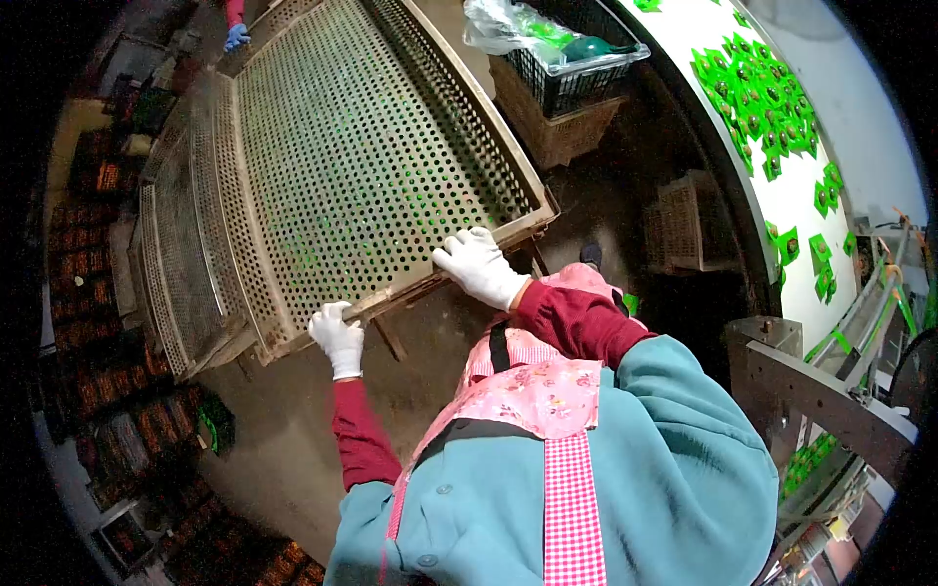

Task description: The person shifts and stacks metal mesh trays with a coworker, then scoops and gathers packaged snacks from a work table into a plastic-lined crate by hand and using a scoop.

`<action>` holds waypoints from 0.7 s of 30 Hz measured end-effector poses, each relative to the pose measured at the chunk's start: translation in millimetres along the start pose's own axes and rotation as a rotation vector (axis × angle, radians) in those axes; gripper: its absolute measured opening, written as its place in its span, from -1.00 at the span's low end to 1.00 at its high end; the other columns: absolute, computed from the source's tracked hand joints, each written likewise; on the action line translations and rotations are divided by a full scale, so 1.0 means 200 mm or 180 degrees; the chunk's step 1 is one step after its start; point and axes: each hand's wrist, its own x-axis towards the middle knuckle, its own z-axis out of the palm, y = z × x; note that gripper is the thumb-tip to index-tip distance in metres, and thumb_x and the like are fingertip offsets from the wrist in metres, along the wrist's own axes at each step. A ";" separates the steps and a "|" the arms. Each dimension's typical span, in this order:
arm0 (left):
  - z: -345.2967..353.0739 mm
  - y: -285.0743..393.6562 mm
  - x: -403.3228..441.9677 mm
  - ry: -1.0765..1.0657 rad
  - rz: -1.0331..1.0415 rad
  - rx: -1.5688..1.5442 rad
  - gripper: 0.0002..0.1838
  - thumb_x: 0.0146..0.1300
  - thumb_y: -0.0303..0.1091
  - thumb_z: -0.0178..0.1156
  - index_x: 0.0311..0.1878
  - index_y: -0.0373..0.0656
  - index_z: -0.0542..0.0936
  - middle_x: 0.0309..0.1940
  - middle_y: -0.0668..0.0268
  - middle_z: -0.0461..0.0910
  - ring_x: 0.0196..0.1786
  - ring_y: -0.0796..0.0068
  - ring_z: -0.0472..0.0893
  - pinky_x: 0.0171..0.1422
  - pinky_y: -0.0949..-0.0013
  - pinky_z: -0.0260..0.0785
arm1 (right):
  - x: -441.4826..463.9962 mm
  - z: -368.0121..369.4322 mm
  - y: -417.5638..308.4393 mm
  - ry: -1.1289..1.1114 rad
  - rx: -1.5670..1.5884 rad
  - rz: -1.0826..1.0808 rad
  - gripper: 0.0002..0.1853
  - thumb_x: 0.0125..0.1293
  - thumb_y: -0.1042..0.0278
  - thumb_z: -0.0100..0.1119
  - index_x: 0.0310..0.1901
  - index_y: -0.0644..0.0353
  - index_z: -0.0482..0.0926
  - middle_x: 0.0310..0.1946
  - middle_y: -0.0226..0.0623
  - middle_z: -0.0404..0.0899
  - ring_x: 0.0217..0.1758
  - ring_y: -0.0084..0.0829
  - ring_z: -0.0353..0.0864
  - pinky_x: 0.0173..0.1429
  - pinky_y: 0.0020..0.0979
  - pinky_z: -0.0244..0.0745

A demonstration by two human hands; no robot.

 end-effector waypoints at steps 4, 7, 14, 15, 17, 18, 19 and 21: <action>0.01 0.01 -0.02 -0.0005 -0.0030 -0.0147 -0.55 -0.25 -0.42 0.50 -0.21 0.05 0.55 -0.21 0.36 0.52 -0.05 0.24 0.46 0.16 0.13 0.23 | -0.01 0.01 0.02 -0.0120 0.0167 -0.0004 -0.80 0.16 0.33 0.12 -0.15 0.01 0.49 -0.31 -0.32 0.52 -0.12 -0.24 0.53 0.05 -0.14 0.33; 0.00 -0.01 -0.02 -0.0020 0.0019 -0.0147 -0.54 -0.25 -0.43 0.50 -0.20 0.05 0.55 -0.22 0.36 0.51 -0.04 0.24 0.46 0.18 0.13 0.21 | 0.01 0.00 0.01 -0.0167 -0.0016 -0.0013 -0.79 0.15 0.30 0.16 -0.15 0.01 0.51 -0.30 -0.30 0.54 -0.12 -0.21 0.54 0.04 -0.12 0.34; 0.03 -0.07 -0.03 -0.0009 -0.0020 -0.0258 -0.56 -0.30 -0.42 0.50 -0.26 0.09 0.56 -0.23 0.40 0.49 -0.03 0.26 0.45 0.23 0.13 0.20 | 0.07 -0.05 -0.05 -0.0501 -0.0096 0.0187 -0.86 0.14 0.25 0.16 -0.26 0.00 0.54 -0.32 -0.29 0.55 -0.08 -0.22 0.53 0.01 -0.11 0.35; 0.03 -0.05 -0.03 0.0024 0.0006 -0.0222 -0.54 -0.31 -0.42 0.50 -0.26 0.10 0.55 -0.24 0.41 0.48 -0.04 0.26 0.45 0.23 0.12 0.20 | 0.07 -0.07 -0.05 -0.0432 -0.0081 0.0121 -0.86 0.15 0.27 0.14 -0.24 -0.01 0.53 -0.32 -0.30 0.54 -0.10 -0.22 0.54 0.01 -0.12 0.35; 0.02 -0.01 -0.02 0.0006 -0.0008 -0.0120 -0.52 -0.33 -0.43 0.50 -0.24 0.10 0.55 -0.25 0.41 0.48 -0.05 0.27 0.45 0.21 0.12 0.21 | 0.04 -0.07 0.00 -0.0318 -0.0085 -0.0014 -0.86 0.17 0.27 0.12 -0.22 0.00 0.51 -0.33 -0.31 0.53 -0.13 -0.23 0.54 -0.02 -0.14 0.36; 0.02 0.02 -0.01 -0.0018 -0.0050 -0.0048 -0.51 -0.34 -0.43 0.51 -0.24 0.10 0.54 -0.25 0.41 0.48 -0.06 0.26 0.45 0.20 0.12 0.21 | 0.03 -0.05 0.03 -0.0264 -0.0125 -0.0091 -0.85 0.18 0.26 0.11 -0.22 0.01 0.50 -0.34 -0.31 0.53 -0.13 -0.22 0.54 -0.03 -0.15 0.36; 0.01 0.03 -0.01 0.0052 -0.0035 0.0037 -0.49 -0.35 -0.42 0.51 -0.23 0.09 0.54 -0.26 0.42 0.48 -0.07 0.27 0.45 0.18 0.13 0.22 | 0.03 -0.03 0.03 -0.0379 -0.0171 -0.0066 -0.86 0.19 0.26 0.10 -0.22 0.01 0.51 -0.36 -0.30 0.53 -0.14 -0.21 0.54 -0.03 -0.14 0.36; -0.01 0.04 -0.04 -0.0029 -0.0078 0.0018 -0.49 -0.35 -0.42 0.51 -0.23 0.08 0.54 -0.25 0.42 0.48 -0.07 0.26 0.45 0.18 0.13 0.22 | 0.00 -0.01 0.02 -0.0354 -0.0053 -0.0080 -0.86 0.19 0.26 0.11 -0.22 0.01 0.51 -0.36 -0.30 0.53 -0.14 -0.21 0.54 -0.03 -0.14 0.36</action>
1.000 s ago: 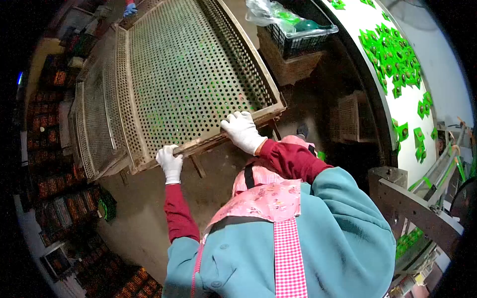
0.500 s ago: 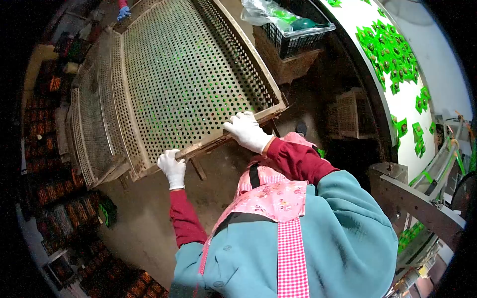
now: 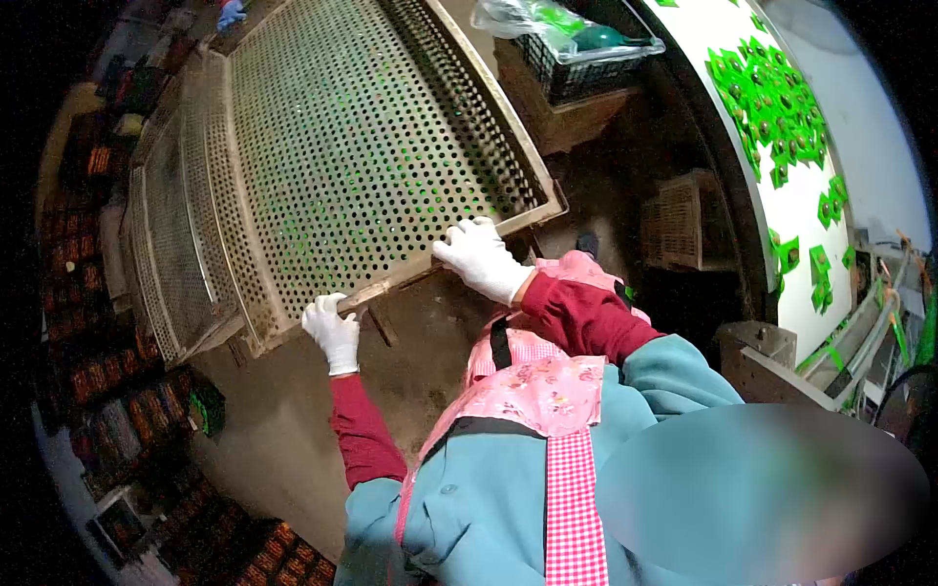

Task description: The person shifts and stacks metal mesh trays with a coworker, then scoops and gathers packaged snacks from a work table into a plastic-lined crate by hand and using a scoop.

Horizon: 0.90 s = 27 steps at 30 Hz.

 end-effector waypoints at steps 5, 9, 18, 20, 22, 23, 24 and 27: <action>0.01 -0.05 0.03 -0.0009 0.0152 -0.0222 -0.52 -0.28 -0.46 0.48 -0.21 0.05 0.54 -0.23 0.37 0.49 -0.01 0.22 0.45 0.23 0.12 0.19 | 0.05 -0.03 0.00 -0.0061 0.0085 0.0092 -0.85 0.14 0.22 0.20 -0.26 0.00 0.54 -0.35 -0.30 0.54 -0.13 -0.20 0.54 -0.04 -0.12 0.36; 0.01 0.00 0.03 -0.0103 -0.0027 -0.0107 -0.53 -0.29 -0.45 0.48 -0.23 0.07 0.53 -0.21 0.38 0.48 0.00 0.23 0.45 0.23 0.11 0.19 | 0.04 -0.05 0.05 -0.0129 0.0034 -0.0046 -0.83 0.13 0.22 0.21 -0.25 0.01 0.51 -0.36 -0.33 0.53 -0.13 -0.25 0.55 -0.05 -0.15 0.38; 0.03 -0.03 0.03 -0.0040 -0.0003 -0.0284 -0.57 -0.23 -0.29 0.51 -0.21 0.11 0.58 -0.19 0.39 0.52 0.00 0.25 0.45 0.21 0.10 0.16 | 0.11 -0.02 0.09 -0.0541 -0.0049 -0.0413 -0.69 0.09 0.07 0.28 -0.29 0.10 0.48 -0.34 -0.28 0.52 -0.18 -0.23 0.57 -0.18 -0.23 0.50; 0.04 -0.04 0.02 0.0032 -0.0072 -0.0245 -0.62 -0.19 -0.31 0.49 -0.22 0.13 0.61 -0.21 0.39 0.55 -0.01 0.27 0.47 0.21 0.09 0.16 | 0.15 -0.06 0.07 -0.0709 -0.0037 -0.0425 -0.65 0.13 0.02 0.28 -0.28 0.13 0.48 -0.34 -0.25 0.52 -0.20 -0.20 0.58 -0.19 -0.20 0.51; 0.07 -0.03 0.03 0.0197 -0.0180 -0.0286 -0.75 -0.15 -0.33 0.47 -0.33 0.13 0.67 -0.34 0.38 0.60 -0.08 0.32 0.53 0.17 0.15 0.21 | 0.16 -0.05 0.09 -0.0748 0.0117 -0.0622 -0.63 0.16 0.01 0.27 -0.28 0.16 0.48 -0.39 -0.19 0.54 -0.28 -0.13 0.59 -0.26 -0.17 0.49; 0.07 -0.01 0.05 -0.0009 -0.0370 -0.0095 -0.76 -0.14 -0.33 0.46 -0.33 0.11 0.67 -0.34 0.36 0.59 -0.07 0.32 0.53 0.16 0.17 0.22 | 0.15 -0.03 0.12 -0.0628 0.0192 -0.0631 -0.66 0.16 0.05 0.28 -0.29 0.16 0.48 -0.42 -0.17 0.53 -0.31 -0.12 0.58 -0.28 -0.17 0.49; 0.08 -0.01 0.05 -0.0047 -0.0502 -0.0206 -0.73 -0.14 -0.37 0.44 -0.29 0.08 0.65 -0.31 0.34 0.58 -0.07 0.32 0.53 0.18 0.18 0.23 | 0.13 0.00 0.16 -0.0505 0.0170 -0.0766 -0.69 0.14 0.10 0.31 -0.30 0.15 0.48 -0.41 -0.16 0.53 -0.30 -0.12 0.59 -0.28 -0.18 0.50; 0.12 -0.02 0.03 -0.0026 -0.0396 0.0053 -0.67 -0.12 -0.37 0.42 -0.21 0.09 0.63 -0.22 0.33 0.55 0.01 0.28 0.47 0.34 0.10 0.13 | 0.13 0.01 0.19 -0.0661 -0.0005 -0.0764 -0.69 0.11 0.12 0.36 -0.31 0.13 0.49 -0.38 -0.18 0.55 -0.30 -0.12 0.60 -0.28 -0.19 0.50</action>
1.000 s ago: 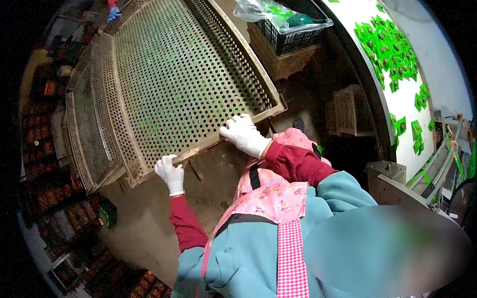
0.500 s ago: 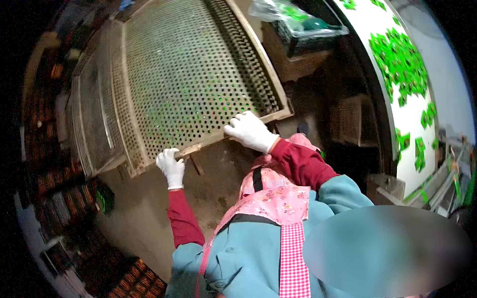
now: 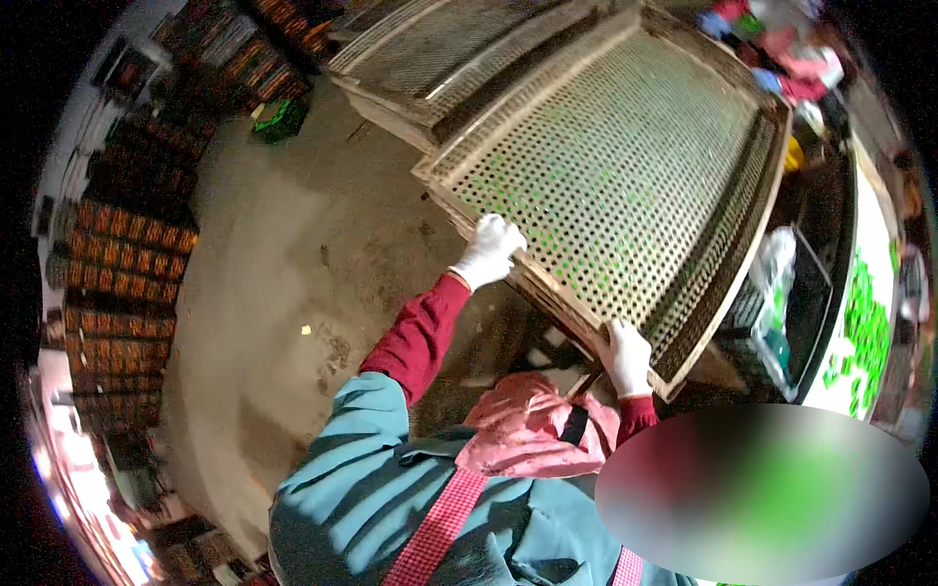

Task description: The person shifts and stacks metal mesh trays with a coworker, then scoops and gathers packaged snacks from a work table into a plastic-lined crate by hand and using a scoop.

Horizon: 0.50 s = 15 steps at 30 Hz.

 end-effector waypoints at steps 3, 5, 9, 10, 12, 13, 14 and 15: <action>-0.02 -0.01 0.02 -0.0585 -0.0111 -0.0263 -0.71 -0.06 -0.19 0.38 -0.20 0.09 0.63 -0.18 0.38 0.55 0.06 0.25 0.45 0.39 0.08 0.06 | 0.04 -0.03 -0.05 0.0071 0.0198 -0.0129 -0.61 0.14 0.04 0.35 -0.40 0.20 0.43 -0.51 -0.10 0.48 -0.40 -0.04 0.54 -0.37 -0.15 0.39; -0.07 0.00 0.02 -0.0771 -0.0133 -0.0508 -0.61 -0.03 0.03 0.31 -0.14 0.10 0.63 -0.15 0.36 0.56 0.09 0.26 0.44 0.44 0.07 0.02 | 0.05 -0.05 -0.06 -0.0196 0.0168 0.0009 -0.58 0.16 -0.01 0.33 -0.42 0.21 0.43 -0.58 -0.07 0.48 -0.47 -0.01 0.53 -0.40 -0.14 0.38; -0.08 0.00 0.02 -0.0636 -0.0068 -0.0347 -0.51 -0.06 0.04 0.34 -0.03 0.08 0.65 -0.16 0.36 0.57 0.00 0.32 0.47 0.38 0.07 0.17 | 0.09 -0.06 -0.02 -0.0261 0.0005 -0.0321 -0.56 0.18 -0.04 0.30 -0.49 0.20 0.43 -0.64 -0.09 0.46 -0.58 -0.10 0.52 -0.46 -0.20 0.39; -0.10 0.00 0.01 -0.0635 -0.0068 -0.0351 -0.53 -0.04 0.04 0.34 -0.05 0.06 0.67 -0.25 0.37 0.55 -0.08 0.36 0.48 0.38 0.09 0.19 | 0.08 -0.04 -0.02 -0.0047 0.0107 -0.0389 -0.54 0.18 -0.06 0.31 -0.51 0.19 0.43 -0.66 -0.09 0.43 -0.59 -0.10 0.50 -0.46 -0.21 0.38; -0.13 0.01 0.02 -0.0699 -0.0130 -0.0521 -0.58 -0.03 0.04 0.36 -0.12 0.04 0.68 -0.34 0.40 0.50 -0.13 0.39 0.47 0.35 0.11 0.22 | 0.08 -0.04 0.00 -0.0273 0.0053 -0.0225 -0.53 0.18 -0.05 0.33 -0.52 0.20 0.42 -0.67 -0.10 0.41 -0.60 -0.09 0.48 -0.47 -0.22 0.37; -0.13 0.02 0.03 -0.0881 -0.0165 -0.0213 -0.61 -0.04 0.01 0.37 -0.18 0.03 0.67 -0.37 0.42 0.48 -0.17 0.42 0.45 0.35 0.16 0.22 | 0.07 -0.05 -0.02 -0.0262 0.0157 -0.0223 -0.54 0.17 -0.03 0.35 -0.53 0.21 0.41 -0.66 -0.09 0.42 -0.59 -0.08 0.49 -0.46 -0.22 0.38; -0.08 0.02 0.02 -0.0604 -0.0159 -0.0098 -0.63 -0.10 0.02 0.40 -0.25 0.05 0.67 -0.37 0.42 0.47 -0.19 0.43 0.43 0.34 0.19 0.22 | 0.09 -0.06 -0.02 -0.0228 0.0275 -0.0223 -0.54 0.16 -0.01 0.36 -0.53 0.21 0.41 -0.65 -0.09 0.42 -0.58 -0.08 0.49 -0.46 -0.22 0.38; -0.09 0.01 0.02 -0.0417 -0.0120 -0.0238 -0.62 -0.12 0.04 0.40 -0.26 0.06 0.67 -0.38 0.42 0.47 -0.19 0.43 0.43 0.31 0.19 0.21 | 0.10 -0.05 -0.02 -0.0360 0.0073 -0.0139 -0.54 0.13 0.03 0.39 -0.54 0.22 0.40 -0.65 -0.08 0.42 -0.58 -0.07 0.50 -0.47 -0.22 0.37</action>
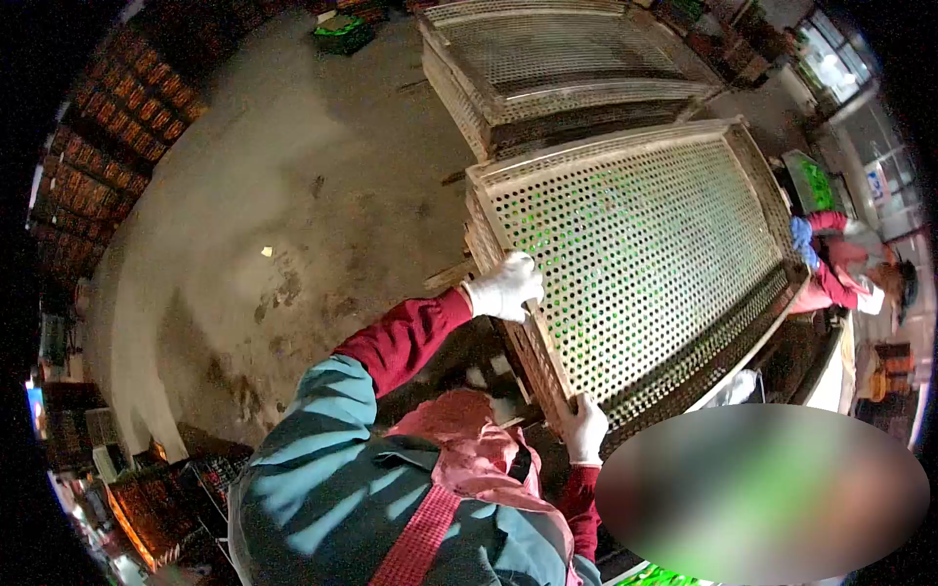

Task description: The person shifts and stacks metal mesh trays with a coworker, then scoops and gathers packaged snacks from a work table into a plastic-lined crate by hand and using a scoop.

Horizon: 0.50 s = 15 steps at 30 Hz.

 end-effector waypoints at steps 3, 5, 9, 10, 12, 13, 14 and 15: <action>-0.03 0.00 -0.01 -0.0070 0.0033 -0.0035 -0.57 -0.20 0.07 0.41 -0.25 0.07 0.66 -0.39 0.42 0.45 -0.17 0.41 0.43 0.20 0.26 0.21 | 0.00 0.01 0.00 0.0076 0.0069 -0.0062 -0.54 0.11 0.05 0.41 -0.55 0.22 0.38 -0.64 -0.07 0.42 -0.61 -0.06 0.48 -0.51 -0.23 0.36; -0.03 0.00 -0.02 -0.0006 0.0083 -0.0095 -0.56 -0.20 0.08 0.42 -0.24 0.09 0.66 -0.39 0.42 0.46 -0.17 0.42 0.44 0.21 0.27 0.19 | 0.01 0.02 0.00 0.0047 0.0072 0.0014 -0.54 0.13 0.02 0.38 -0.55 0.22 0.39 -0.66 -0.09 0.44 -0.60 -0.07 0.50 -0.51 -0.23 0.36; 0.06 -0.02 -0.01 0.0085 0.0161 -0.0002 -0.60 -0.13 0.10 0.43 -0.24 0.14 0.66 -0.38 0.45 0.47 -0.17 0.48 0.45 0.18 0.29 0.27 | 0.03 0.05 0.00 -0.0093 -0.0406 -0.0039 -0.49 0.22 -0.16 0.25 -0.51 0.21 0.48 -0.68 -0.10 0.46 -0.62 -0.15 0.54 -0.52 -0.27 0.38; 0.07 -0.04 0.01 0.0000 0.0190 0.0073 -0.61 -0.09 0.09 0.42 -0.23 0.14 0.67 -0.37 0.46 0.49 -0.17 0.49 0.45 0.17 0.29 0.29 | 0.03 0.08 0.01 -0.0066 -0.0226 0.0046 -0.47 0.20 -0.14 0.27 -0.52 0.25 0.43 -0.68 -0.05 0.42 -0.61 -0.07 0.47 -0.50 -0.21 0.34; 0.01 -0.04 0.01 -0.0198 0.0156 -0.0078 -0.61 -0.06 0.07 0.44 -0.18 0.14 0.68 -0.35 0.48 0.53 -0.19 0.50 0.45 0.12 0.32 0.34 | 0.03 0.05 -0.04 -0.0241 -0.0042 0.0273 -0.45 0.19 -0.13 0.28 -0.52 0.29 0.41 -0.66 0.03 0.42 -0.58 0.03 0.45 -0.45 -0.14 0.33; 0.02 -0.04 0.00 -0.0021 0.0179 -0.0106 -0.59 -0.09 0.06 0.46 -0.16 0.16 0.69 -0.35 0.51 0.55 -0.21 0.52 0.44 0.09 0.34 0.34 | 0.02 0.06 -0.02 -0.0016 0.0027 0.0080 -0.46 0.19 -0.12 0.28 -0.51 0.29 0.42 -0.65 0.04 0.42 -0.57 0.05 0.45 -0.46 -0.11 0.30; 0.03 -0.02 0.00 0.0050 0.0138 -0.0091 -0.58 -0.11 0.05 0.47 -0.16 0.17 0.69 -0.34 0.52 0.56 -0.21 0.53 0.44 0.08 0.34 0.34 | 0.01 0.06 0.00 -0.0040 -0.0132 0.0011 -0.46 0.19 -0.15 0.27 -0.51 0.26 0.43 -0.64 -0.01 0.45 -0.57 -0.01 0.49 -0.46 -0.16 0.35; 0.02 -0.01 0.00 0.0112 0.0110 -0.0045 -0.58 -0.12 0.04 0.49 -0.15 0.18 0.69 -0.34 0.53 0.56 -0.20 0.53 0.43 0.08 0.33 0.34 | 0.00 0.06 0.01 -0.0040 -0.0264 -0.0051 -0.46 0.20 -0.18 0.26 -0.52 0.23 0.44 -0.63 -0.07 0.48 -0.57 -0.06 0.54 -0.47 -0.21 0.39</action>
